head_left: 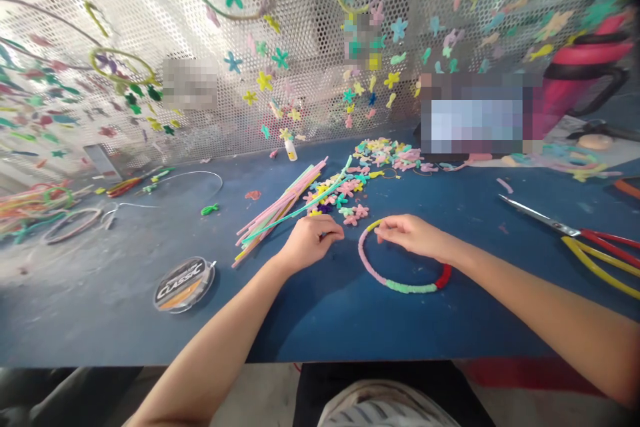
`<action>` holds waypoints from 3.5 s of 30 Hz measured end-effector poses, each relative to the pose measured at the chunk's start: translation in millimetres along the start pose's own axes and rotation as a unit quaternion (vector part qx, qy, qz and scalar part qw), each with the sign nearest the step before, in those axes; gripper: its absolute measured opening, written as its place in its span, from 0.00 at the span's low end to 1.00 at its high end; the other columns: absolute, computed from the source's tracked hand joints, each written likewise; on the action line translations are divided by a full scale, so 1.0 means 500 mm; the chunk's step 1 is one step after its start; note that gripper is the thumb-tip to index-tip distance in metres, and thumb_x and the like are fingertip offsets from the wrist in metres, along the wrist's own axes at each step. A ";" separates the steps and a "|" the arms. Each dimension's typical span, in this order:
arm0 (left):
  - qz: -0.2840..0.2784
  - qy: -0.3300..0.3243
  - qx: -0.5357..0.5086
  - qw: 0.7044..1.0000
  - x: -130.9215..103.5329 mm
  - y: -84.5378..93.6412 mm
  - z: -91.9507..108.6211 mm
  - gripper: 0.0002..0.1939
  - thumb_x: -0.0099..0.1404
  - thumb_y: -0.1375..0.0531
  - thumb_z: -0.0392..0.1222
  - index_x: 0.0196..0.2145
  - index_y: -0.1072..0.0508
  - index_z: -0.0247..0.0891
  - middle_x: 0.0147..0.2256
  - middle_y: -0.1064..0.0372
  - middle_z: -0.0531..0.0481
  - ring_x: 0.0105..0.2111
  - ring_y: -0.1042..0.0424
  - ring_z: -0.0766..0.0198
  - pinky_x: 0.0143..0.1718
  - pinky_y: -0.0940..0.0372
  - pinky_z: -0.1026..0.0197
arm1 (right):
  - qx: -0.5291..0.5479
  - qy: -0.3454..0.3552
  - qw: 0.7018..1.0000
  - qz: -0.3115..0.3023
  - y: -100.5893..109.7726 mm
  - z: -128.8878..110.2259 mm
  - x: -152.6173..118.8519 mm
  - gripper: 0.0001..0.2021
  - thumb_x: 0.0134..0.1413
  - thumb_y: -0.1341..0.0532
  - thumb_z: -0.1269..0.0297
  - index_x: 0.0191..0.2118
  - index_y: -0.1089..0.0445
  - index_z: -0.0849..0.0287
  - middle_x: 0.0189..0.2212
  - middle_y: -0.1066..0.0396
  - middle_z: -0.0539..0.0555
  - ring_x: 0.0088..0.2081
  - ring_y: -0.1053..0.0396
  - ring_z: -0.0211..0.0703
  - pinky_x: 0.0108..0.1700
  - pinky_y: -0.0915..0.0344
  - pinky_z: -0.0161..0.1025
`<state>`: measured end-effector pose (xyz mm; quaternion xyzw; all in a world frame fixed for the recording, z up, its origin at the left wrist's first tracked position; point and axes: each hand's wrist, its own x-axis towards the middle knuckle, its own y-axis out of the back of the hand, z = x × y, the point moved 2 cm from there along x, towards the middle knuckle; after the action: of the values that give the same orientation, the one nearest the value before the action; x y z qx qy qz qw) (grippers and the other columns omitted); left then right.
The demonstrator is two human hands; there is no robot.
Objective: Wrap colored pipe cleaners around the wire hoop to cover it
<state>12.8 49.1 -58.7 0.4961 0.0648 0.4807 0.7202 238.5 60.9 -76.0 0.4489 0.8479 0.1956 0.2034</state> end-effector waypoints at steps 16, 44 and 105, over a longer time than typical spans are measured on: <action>-0.116 0.206 -0.487 0.841 -0.004 -0.030 -0.008 0.12 0.60 0.43 0.47 0.30 0.41 0.36 0.23 0.35 0.52 0.20 0.37 0.72 0.18 0.43 0.71 | -0.215 0.071 0.968 0.112 -0.008 -0.001 0.000 0.16 0.51 0.44 0.56 0.19 0.46 0.58 0.14 0.45 0.45 0.18 0.50 0.32 0.24 0.56 0.34; -0.119 -0.043 0.178 0.976 -0.007 -0.033 0.034 0.11 0.61 0.51 0.33 0.21 0.41 0.36 0.21 0.42 0.53 0.24 0.40 0.68 0.27 0.46 0.65 | -0.254 0.095 0.956 0.110 -0.009 -0.004 0.002 0.15 0.49 0.46 0.65 0.19 0.54 0.58 0.14 0.52 0.44 0.18 0.52 0.32 0.24 0.56 0.33; -0.094 0.033 0.050 0.994 -0.023 -0.056 0.042 0.17 0.63 0.51 0.37 0.17 0.45 0.36 0.18 0.48 0.56 0.20 0.46 0.72 0.23 0.48 0.68 | -0.286 0.152 0.917 0.233 0.002 -0.032 0.042 0.35 0.50 0.43 0.63 0.63 0.57 0.61 0.17 0.45 0.43 0.19 0.44 0.36 0.23 0.51 0.31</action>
<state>36.5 25.3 -74.3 0.5073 0.1588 0.4227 0.7340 220.0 76.4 -65.4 0.5208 0.6481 0.5377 0.1402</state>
